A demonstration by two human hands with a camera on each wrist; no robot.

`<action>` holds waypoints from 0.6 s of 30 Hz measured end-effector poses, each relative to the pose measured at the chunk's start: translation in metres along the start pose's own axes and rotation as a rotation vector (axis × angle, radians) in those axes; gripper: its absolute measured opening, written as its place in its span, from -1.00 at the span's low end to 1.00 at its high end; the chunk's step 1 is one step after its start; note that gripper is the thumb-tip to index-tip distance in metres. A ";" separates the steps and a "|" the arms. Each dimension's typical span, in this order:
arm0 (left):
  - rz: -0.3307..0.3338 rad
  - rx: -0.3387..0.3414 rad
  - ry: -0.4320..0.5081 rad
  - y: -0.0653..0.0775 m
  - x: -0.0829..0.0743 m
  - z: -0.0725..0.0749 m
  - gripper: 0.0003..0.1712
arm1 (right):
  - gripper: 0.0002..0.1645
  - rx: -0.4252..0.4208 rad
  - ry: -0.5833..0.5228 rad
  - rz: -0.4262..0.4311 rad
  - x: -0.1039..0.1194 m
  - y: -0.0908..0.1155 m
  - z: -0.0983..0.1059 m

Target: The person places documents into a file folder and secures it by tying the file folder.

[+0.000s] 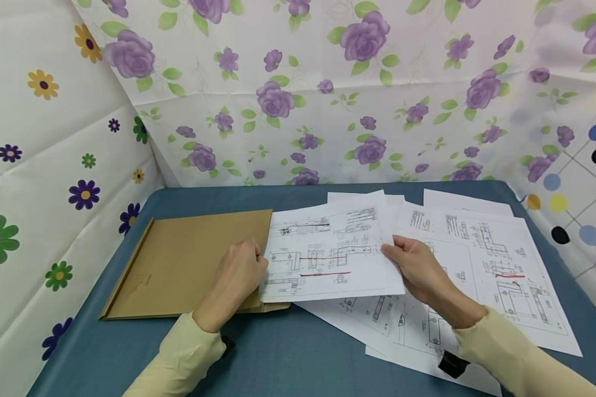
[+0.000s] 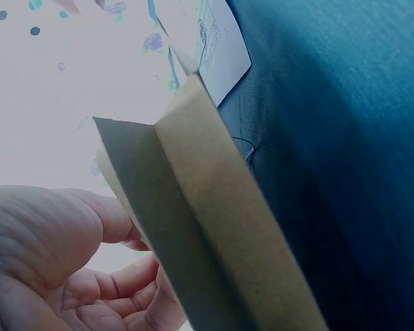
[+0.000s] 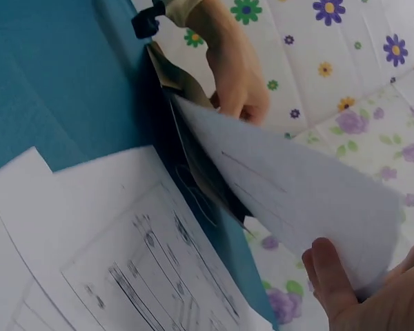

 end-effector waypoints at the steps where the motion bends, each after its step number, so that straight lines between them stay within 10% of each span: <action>1: -0.004 -0.001 0.001 0.000 0.000 0.000 -0.80 | -0.40 0.029 -0.009 0.006 -0.001 0.001 -0.003; 18: -0.020 -0.017 0.008 0.001 0.000 0.002 -0.78 | -0.50 0.438 0.033 -0.048 0.008 -0.013 -0.023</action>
Point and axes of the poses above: each hand's wrist, its own y-axis away from the middle knuckle, its own z-axis out of the back of the hand, x = y × z, the point moved 1 cm from there along -y, towards the middle knuckle, and after that the axes turned 9 degrees about -x, right-handed, at the moved point
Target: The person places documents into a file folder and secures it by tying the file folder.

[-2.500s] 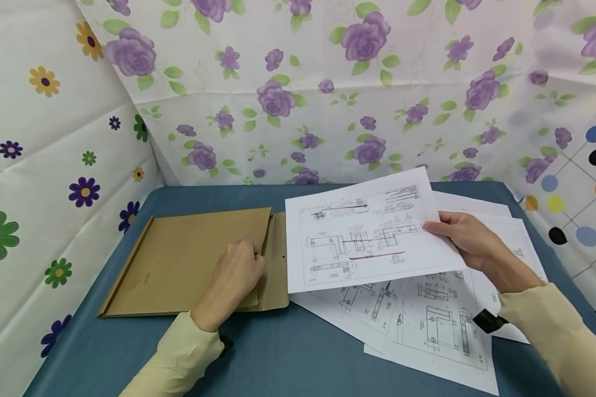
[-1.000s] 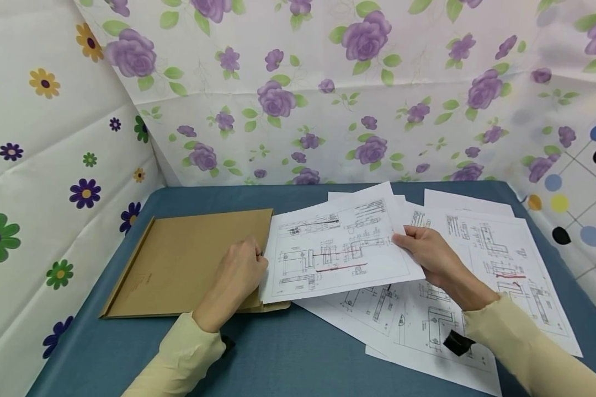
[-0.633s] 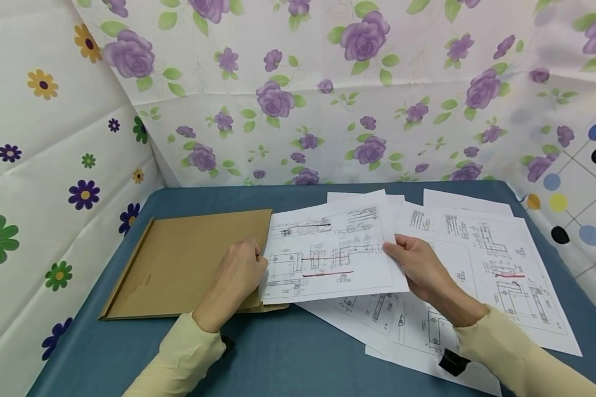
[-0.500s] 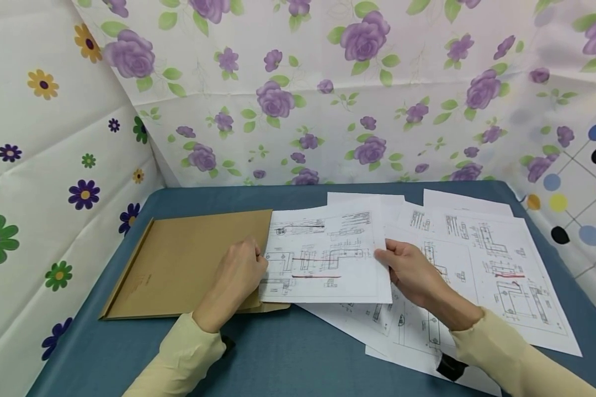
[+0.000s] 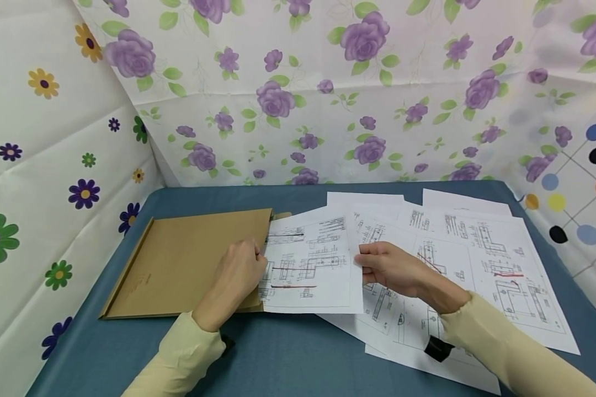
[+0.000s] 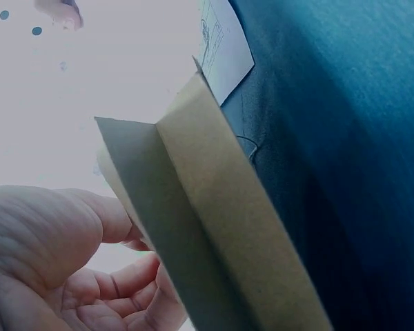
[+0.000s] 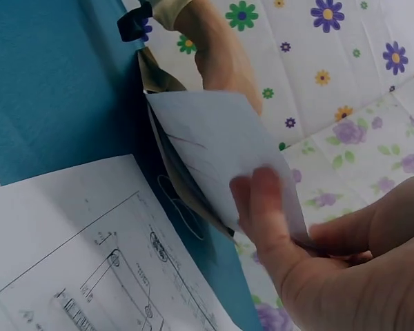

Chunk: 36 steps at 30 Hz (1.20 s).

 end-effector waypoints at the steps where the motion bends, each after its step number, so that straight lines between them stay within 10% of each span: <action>1: -0.001 0.000 -0.002 0.000 0.000 0.000 -0.79 | -0.52 0.004 -0.001 -0.006 0.000 -0.002 -0.001; 36: -0.022 -0.020 -0.009 0.001 -0.001 0.007 -0.90 | -0.71 -0.088 0.024 -0.102 -0.007 -0.066 -0.043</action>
Point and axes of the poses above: each hand's wrist, its own y-axis away from the middle knuckle, its own z-axis out of the back of the hand, x = y × z, the point moved 1 cm from there along -y, towards the middle knuckle, and after that the axes turned 9 degrees about -x, right-handed, at the moved point
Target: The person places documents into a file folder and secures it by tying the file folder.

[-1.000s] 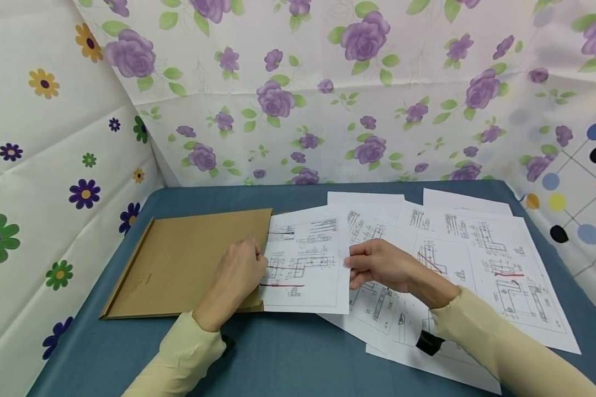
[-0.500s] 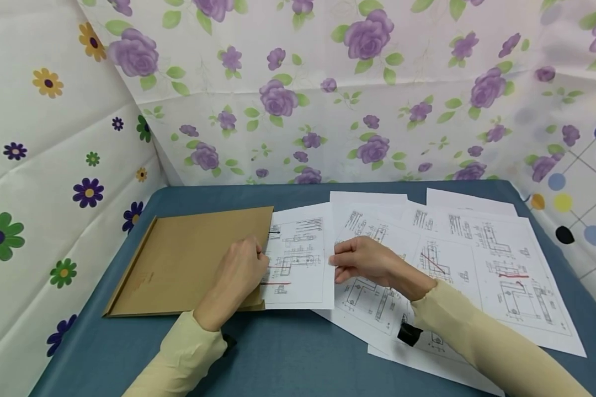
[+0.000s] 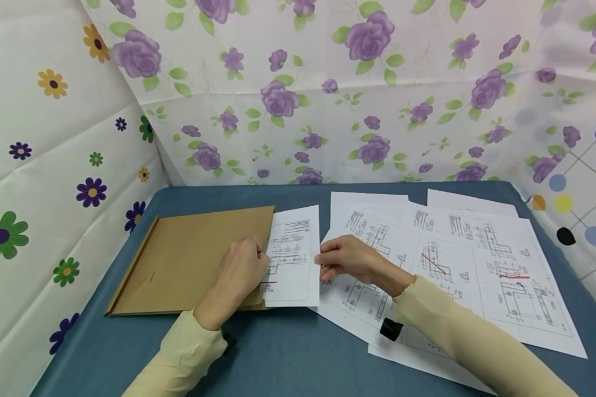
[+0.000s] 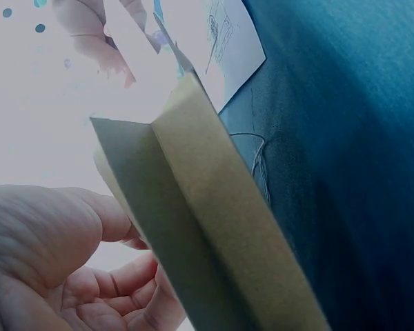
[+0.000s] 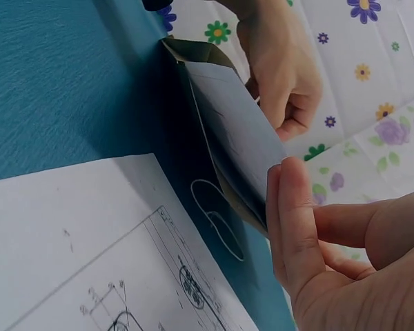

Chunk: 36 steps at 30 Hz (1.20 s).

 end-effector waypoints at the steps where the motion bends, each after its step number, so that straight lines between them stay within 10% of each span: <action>1: -0.002 -0.002 0.000 0.000 0.000 0.000 -0.90 | -0.73 0.000 -0.002 -0.001 0.000 -0.001 -0.002; 36: -0.009 -0.018 -0.010 0.000 0.001 0.003 -0.95 | -0.79 0.007 0.093 0.028 0.014 -0.035 -0.056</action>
Point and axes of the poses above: each hand's wrist, its own y-axis away from the middle knuckle, its own z-axis out of the back of the hand, x = y × z, the point moved 1 cm from there along -y, towards the middle knuckle, and after that the axes turned 9 degrees about -x, right-handed, at the moved point
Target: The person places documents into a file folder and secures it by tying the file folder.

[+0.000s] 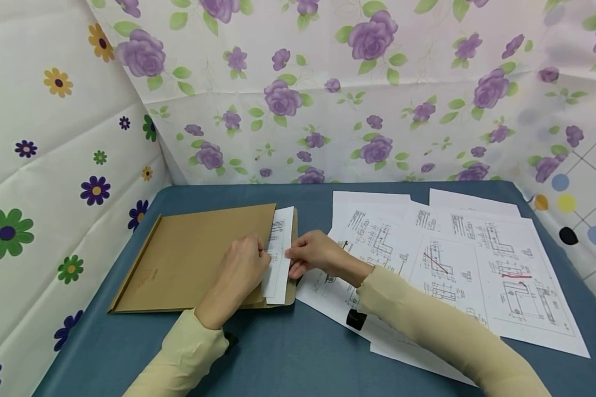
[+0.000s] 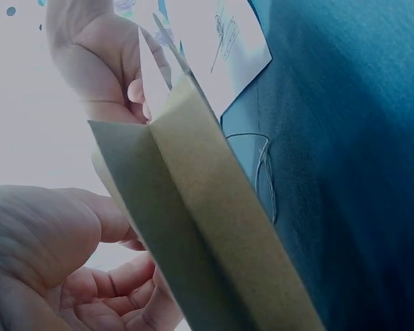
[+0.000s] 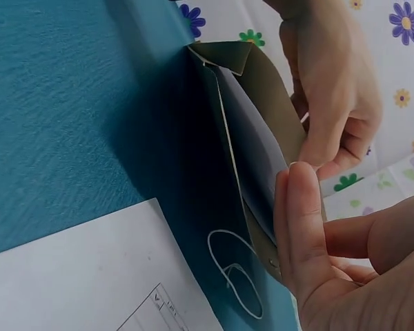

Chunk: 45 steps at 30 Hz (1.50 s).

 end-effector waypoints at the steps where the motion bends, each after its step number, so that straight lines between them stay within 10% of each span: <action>1: 0.002 0.002 0.001 0.000 0.000 0.000 -0.95 | -0.79 0.001 0.004 0.001 0.000 -0.001 -0.001; 45: -0.047 -0.053 0.034 0.002 0.001 -0.001 -0.92 | -0.71 0.026 0.059 -0.010 0.002 -0.030 -0.044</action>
Point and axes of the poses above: each hand's wrist, its own y-axis away from the middle knuckle, its own z-axis out of the back of the hand, x = y × z, the point moved 1 cm from there along -y, towards the middle knuckle, and after that the axes turned 9 degrees about -x, right-handed, at the moved point
